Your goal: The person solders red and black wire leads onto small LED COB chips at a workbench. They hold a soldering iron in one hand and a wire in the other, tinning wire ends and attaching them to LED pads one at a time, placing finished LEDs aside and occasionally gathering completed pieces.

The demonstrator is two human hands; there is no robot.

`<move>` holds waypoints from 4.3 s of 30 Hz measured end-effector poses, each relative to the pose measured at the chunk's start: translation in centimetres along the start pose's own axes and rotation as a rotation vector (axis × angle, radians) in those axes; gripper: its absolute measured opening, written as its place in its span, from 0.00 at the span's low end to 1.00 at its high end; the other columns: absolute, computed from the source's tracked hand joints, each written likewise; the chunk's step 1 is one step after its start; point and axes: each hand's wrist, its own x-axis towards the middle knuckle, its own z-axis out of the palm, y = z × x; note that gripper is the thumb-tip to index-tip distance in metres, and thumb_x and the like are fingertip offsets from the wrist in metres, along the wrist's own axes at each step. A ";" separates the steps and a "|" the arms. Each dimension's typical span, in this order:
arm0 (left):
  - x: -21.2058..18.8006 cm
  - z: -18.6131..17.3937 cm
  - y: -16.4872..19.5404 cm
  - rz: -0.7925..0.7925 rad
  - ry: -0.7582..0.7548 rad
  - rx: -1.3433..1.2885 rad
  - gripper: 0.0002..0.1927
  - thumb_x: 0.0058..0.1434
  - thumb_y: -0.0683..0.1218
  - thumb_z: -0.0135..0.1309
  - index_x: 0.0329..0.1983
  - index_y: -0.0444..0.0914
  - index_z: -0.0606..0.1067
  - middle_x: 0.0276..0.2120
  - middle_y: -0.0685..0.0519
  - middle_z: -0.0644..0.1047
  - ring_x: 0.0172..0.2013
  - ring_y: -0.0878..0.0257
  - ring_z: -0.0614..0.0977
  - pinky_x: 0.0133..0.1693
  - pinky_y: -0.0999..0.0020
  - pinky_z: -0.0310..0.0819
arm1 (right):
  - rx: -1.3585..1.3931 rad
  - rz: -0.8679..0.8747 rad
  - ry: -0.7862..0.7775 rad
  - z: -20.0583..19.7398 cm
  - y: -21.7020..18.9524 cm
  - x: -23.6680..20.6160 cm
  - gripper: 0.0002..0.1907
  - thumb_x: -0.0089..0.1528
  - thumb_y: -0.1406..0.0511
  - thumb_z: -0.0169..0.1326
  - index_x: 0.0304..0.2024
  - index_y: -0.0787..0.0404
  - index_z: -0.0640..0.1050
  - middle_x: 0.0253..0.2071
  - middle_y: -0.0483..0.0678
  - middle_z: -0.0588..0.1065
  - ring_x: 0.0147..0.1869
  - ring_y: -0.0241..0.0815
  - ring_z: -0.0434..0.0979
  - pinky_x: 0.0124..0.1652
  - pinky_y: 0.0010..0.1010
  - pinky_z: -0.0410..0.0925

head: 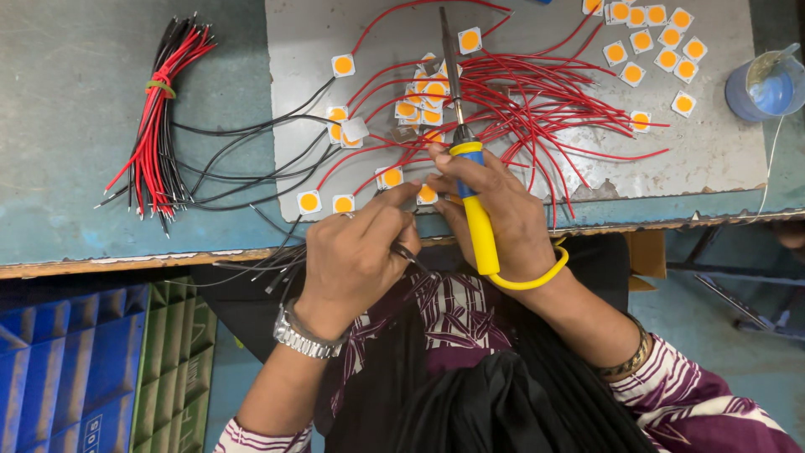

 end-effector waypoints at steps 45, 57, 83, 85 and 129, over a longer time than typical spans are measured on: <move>-0.4 0.8 -0.7 0.045 0.015 0.050 0.09 0.56 0.40 0.61 0.31 0.38 0.70 0.48 0.57 0.83 0.19 0.62 0.75 0.25 0.65 0.67 | 0.044 0.175 0.038 -9.2 -1.2 -0.6 0.16 0.58 0.60 0.60 0.37 0.68 0.81 0.28 0.48 0.78 0.24 0.31 0.74 0.29 0.18 0.65; -0.3 0.8 -0.6 0.039 -0.003 0.035 0.08 0.54 0.41 0.63 0.32 0.39 0.74 0.46 0.57 0.82 0.20 0.62 0.76 0.23 0.66 0.66 | -0.001 0.137 -0.015 -9.2 -2.4 1.8 0.14 0.59 0.60 0.57 0.36 0.67 0.81 0.27 0.45 0.76 0.23 0.32 0.74 0.27 0.20 0.64; -0.4 0.7 -0.6 0.050 -0.005 0.034 0.09 0.54 0.41 0.65 0.33 0.38 0.74 0.46 0.56 0.83 0.24 0.61 0.80 0.25 0.65 0.69 | 0.119 0.239 0.053 -8.4 -1.8 1.9 0.12 0.59 0.64 0.57 0.37 0.69 0.80 0.29 0.46 0.76 0.27 0.31 0.72 0.30 0.20 0.64; -0.5 0.7 -0.6 0.051 -0.011 0.021 0.09 0.53 0.41 0.65 0.33 0.39 0.74 0.46 0.56 0.82 0.24 0.61 0.80 0.25 0.65 0.69 | 0.123 0.278 0.046 -8.5 -2.1 1.9 0.13 0.59 0.63 0.58 0.36 0.69 0.81 0.28 0.46 0.76 0.25 0.30 0.71 0.28 0.19 0.63; -0.2 0.7 -0.4 0.046 0.000 0.038 0.08 0.55 0.40 0.64 0.32 0.37 0.74 0.45 0.57 0.83 0.24 0.59 0.80 0.25 0.64 0.69 | 0.202 0.199 0.031 -8.6 -1.6 1.2 0.10 0.64 0.65 0.58 0.37 0.70 0.79 0.30 0.48 0.78 0.31 0.31 0.77 0.34 0.19 0.69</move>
